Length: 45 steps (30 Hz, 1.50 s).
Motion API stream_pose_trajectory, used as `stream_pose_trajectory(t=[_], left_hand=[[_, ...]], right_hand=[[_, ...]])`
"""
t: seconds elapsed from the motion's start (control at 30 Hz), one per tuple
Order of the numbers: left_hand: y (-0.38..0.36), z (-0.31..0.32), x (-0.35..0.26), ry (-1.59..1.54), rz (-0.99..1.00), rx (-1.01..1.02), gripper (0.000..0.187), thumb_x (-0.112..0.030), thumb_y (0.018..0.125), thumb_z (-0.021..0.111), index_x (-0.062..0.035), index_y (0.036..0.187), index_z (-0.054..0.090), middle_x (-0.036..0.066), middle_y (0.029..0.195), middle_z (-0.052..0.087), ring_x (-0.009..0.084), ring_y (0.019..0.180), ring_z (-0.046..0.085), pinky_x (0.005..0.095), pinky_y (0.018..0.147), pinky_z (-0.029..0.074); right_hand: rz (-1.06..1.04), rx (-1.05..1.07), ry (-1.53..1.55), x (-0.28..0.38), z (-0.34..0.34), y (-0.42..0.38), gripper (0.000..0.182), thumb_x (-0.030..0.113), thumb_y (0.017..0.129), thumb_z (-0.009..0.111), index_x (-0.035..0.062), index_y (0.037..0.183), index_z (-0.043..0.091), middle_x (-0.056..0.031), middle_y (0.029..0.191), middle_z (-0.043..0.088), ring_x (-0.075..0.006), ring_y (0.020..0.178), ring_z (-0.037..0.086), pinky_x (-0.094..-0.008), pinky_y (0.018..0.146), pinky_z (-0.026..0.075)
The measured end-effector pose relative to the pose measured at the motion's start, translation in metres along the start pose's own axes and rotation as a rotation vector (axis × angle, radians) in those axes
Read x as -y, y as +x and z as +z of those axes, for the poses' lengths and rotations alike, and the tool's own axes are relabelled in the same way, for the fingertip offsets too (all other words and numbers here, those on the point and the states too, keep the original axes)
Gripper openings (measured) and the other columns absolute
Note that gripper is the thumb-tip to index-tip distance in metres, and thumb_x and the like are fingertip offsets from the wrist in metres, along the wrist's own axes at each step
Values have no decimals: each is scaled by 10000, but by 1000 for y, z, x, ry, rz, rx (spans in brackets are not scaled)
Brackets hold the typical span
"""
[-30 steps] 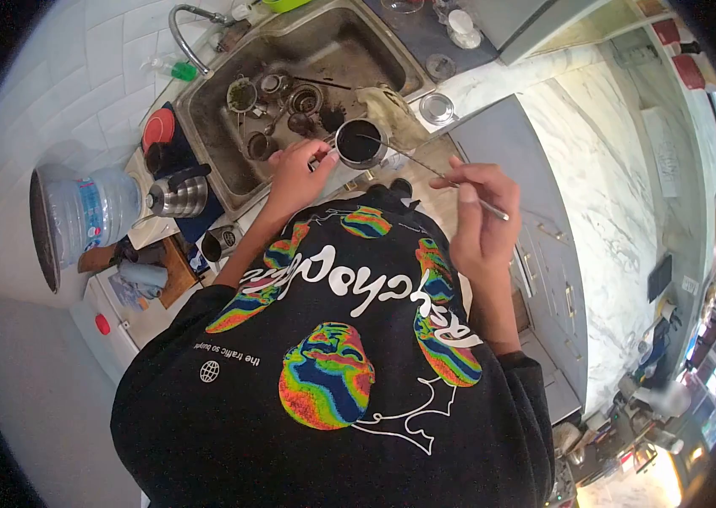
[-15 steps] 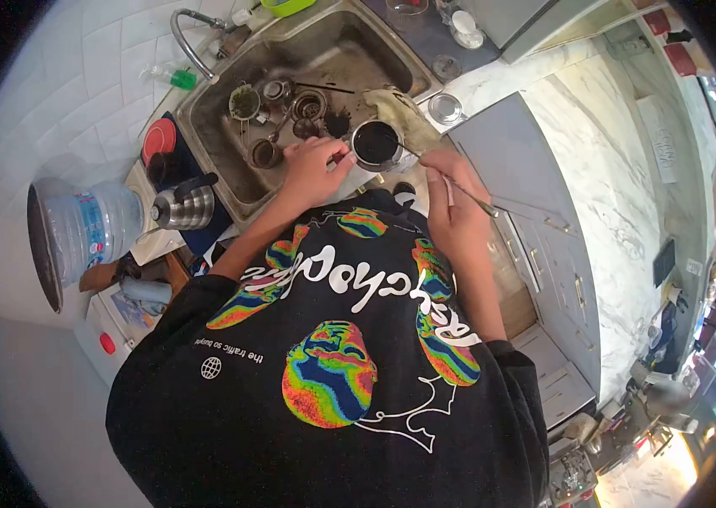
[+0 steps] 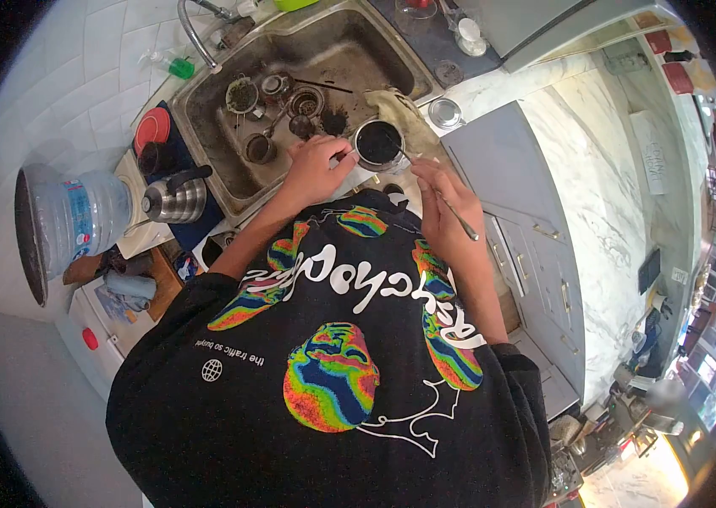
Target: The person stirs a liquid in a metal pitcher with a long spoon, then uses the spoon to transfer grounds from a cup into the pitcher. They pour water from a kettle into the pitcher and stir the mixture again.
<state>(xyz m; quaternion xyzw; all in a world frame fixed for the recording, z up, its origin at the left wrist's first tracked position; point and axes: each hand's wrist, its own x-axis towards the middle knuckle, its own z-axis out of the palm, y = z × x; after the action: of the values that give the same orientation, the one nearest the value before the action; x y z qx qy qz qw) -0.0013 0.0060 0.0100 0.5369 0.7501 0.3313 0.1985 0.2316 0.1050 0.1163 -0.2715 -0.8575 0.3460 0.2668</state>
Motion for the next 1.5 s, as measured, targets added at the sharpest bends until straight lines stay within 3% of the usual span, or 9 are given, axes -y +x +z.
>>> stream_pose_trajectory(t=[0.37,0.47,0.67,1.07,1.17,1.5], left_hand=[[-1,-5,-5,18,-30,36,192,-348,928,681,-164,882,712,27,862,683,281,956,630,552,887,346],[-3,-8,-11,77,-14,26,190,-310,948,677,-126,905,704,41,894,681,289,957,632,482,865,371],[-3,-5,-9,49,-14,18,195,-310,942,687,-119,902,700,39,878,670,284,935,621,482,874,364],[-2,-8,-12,51,-32,35,200,-317,940,691,-120,904,692,42,885,674,285,953,627,483,869,357],[-1,-3,-5,11,-34,15,194,-336,913,705,-156,841,704,17,842,687,269,930,625,518,845,325],[-2,-3,-5,9,-23,8,199,-345,918,697,-162,839,704,14,847,688,272,926,627,503,820,324]], right_hand=[[-62,112,-40,7,-2,0,193,-58,946,625,10,1127,630,-183,1196,710,-408,1110,693,-458,965,573],[-108,147,-44,10,-5,-1,202,-78,929,628,7,1113,625,-181,1196,710,-404,1110,692,-464,1007,563],[-121,188,-28,13,-8,-3,138,-27,988,601,1,1122,617,-176,1194,717,-423,1149,683,-459,1020,567],[-37,147,-23,13,-6,-8,151,-39,998,589,7,1139,617,-175,1189,721,-410,1160,690,-441,1007,563],[-43,115,-26,10,-5,-5,162,-43,1003,579,13,1148,622,-180,1194,719,-406,1176,686,-428,991,565],[-75,104,-34,4,-6,1,179,-56,994,576,16,1151,625,-187,1190,717,-401,1156,690,-446,1045,545]])
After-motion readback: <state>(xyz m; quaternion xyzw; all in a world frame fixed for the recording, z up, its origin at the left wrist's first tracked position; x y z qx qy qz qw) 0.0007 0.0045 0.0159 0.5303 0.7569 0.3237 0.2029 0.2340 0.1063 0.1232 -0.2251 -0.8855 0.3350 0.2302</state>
